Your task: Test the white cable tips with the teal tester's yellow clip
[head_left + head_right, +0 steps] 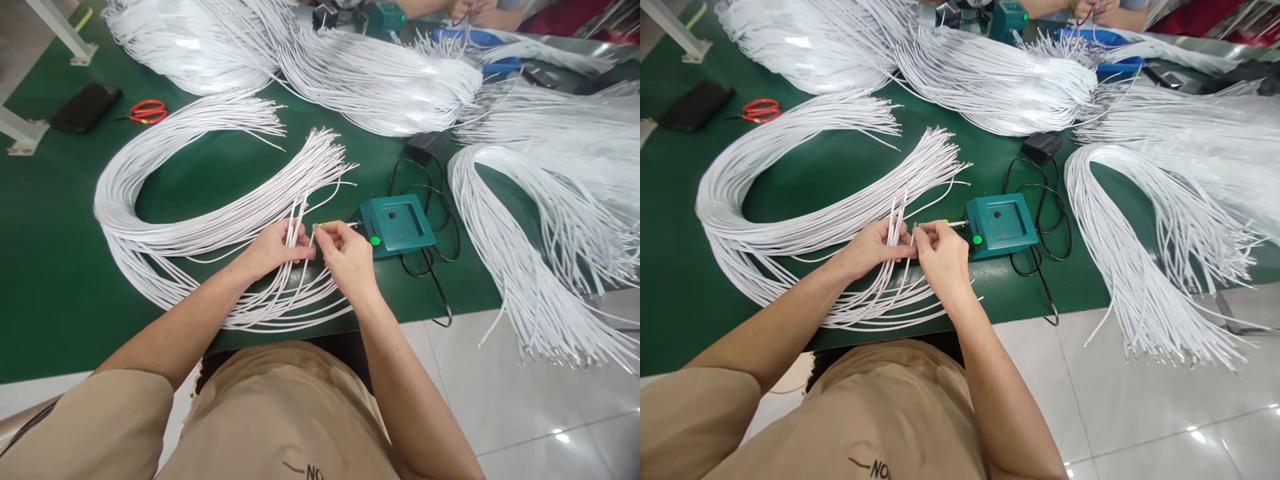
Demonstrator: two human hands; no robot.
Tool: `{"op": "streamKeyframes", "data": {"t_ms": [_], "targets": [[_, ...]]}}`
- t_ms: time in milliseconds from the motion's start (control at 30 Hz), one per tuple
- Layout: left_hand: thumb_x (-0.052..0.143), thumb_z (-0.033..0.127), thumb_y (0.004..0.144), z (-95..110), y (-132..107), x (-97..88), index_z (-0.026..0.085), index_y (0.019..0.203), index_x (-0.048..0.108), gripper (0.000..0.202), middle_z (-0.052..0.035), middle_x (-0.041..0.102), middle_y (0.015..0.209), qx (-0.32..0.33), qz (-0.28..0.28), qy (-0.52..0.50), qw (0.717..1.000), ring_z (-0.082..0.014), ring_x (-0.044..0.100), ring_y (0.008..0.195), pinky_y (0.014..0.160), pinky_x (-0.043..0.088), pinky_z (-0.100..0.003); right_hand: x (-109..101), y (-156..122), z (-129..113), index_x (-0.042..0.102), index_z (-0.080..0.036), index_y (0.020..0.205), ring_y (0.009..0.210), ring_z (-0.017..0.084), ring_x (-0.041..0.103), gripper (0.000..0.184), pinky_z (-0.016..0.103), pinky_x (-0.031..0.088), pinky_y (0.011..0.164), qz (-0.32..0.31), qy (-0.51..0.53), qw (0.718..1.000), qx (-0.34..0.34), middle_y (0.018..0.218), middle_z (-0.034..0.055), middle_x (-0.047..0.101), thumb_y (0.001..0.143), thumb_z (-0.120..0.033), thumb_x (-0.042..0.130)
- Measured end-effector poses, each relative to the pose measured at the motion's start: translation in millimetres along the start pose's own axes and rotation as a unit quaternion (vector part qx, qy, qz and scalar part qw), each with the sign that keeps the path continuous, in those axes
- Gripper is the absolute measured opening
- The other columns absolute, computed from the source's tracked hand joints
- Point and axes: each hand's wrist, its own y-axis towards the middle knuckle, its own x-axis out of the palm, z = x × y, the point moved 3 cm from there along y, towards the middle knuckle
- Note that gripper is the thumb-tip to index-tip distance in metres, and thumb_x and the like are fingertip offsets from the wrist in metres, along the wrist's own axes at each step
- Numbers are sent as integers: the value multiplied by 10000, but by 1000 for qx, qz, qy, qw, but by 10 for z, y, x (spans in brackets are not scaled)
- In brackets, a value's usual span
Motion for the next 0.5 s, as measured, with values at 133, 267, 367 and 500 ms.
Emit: {"op": "streamKeyframes", "data": {"t_ms": [133,267,367,500], "targets": [[801,229,597,27,-26,29,162,841,520,378,22,638,755,18,-9,10,1000,-93,578,597,592,465,-233,49,104,55,653,-190,750,525,108,505,252,243,412,542,-9,85,996,29,596,-30,598,709,-436,690],[780,244,636,34,-33,63,161,855,512,355,15,632,767,10,-4,-25,1000,-105,613,622,576,471,-227,72,85,54,645,-167,704,438,69,412,194,227,359,453,-9,204,977,67,554,-48,541,709,-356,690],[738,260,693,62,-38,86,161,825,490,298,21,606,714,18,7,-66,998,-113,635,651,561,461,-207,108,46,38,634,-150,690,445,47,373,167,207,343,442,-43,329,937,107,579,-44,532,693,-302,702],[707,214,712,97,-54,95,164,814,464,268,30,595,730,39,16,-62,997,-73,596,594,526,443,-182,190,27,45,555,-148,603,428,20,241,220,175,247,398,-113,471,853,197,523,-83,389,664,-264,732]]}}
